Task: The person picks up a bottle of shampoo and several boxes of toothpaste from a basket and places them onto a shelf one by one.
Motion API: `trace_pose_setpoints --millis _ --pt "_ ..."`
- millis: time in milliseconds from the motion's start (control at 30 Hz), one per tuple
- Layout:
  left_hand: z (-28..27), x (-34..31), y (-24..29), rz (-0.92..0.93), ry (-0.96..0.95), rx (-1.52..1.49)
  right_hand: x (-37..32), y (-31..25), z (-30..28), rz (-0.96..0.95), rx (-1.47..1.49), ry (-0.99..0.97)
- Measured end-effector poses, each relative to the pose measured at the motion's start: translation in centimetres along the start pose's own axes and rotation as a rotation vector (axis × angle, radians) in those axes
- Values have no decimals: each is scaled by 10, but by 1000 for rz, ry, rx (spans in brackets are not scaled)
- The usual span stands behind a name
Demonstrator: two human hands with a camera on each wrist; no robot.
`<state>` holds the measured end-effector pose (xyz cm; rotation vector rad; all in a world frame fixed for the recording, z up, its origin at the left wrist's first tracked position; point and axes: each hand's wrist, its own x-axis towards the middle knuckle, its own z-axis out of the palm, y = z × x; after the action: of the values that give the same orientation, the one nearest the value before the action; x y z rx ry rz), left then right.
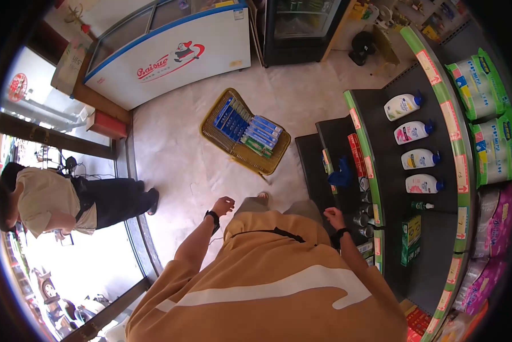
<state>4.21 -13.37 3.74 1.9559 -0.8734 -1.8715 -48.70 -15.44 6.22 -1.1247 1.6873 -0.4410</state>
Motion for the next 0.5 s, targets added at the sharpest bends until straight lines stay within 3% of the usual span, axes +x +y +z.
trace_pose_setpoints --millis 200,400,500 --pt "-3 -1 46 73 9 -45 89 -33 11 -86 -150 -95" --pt "-3 -22 16 -8 142 -288 173 -129 63 -183 -369 -268" --pt "10 -24 -2 -182 228 -352 215 -156 96 -302 -523 -337"
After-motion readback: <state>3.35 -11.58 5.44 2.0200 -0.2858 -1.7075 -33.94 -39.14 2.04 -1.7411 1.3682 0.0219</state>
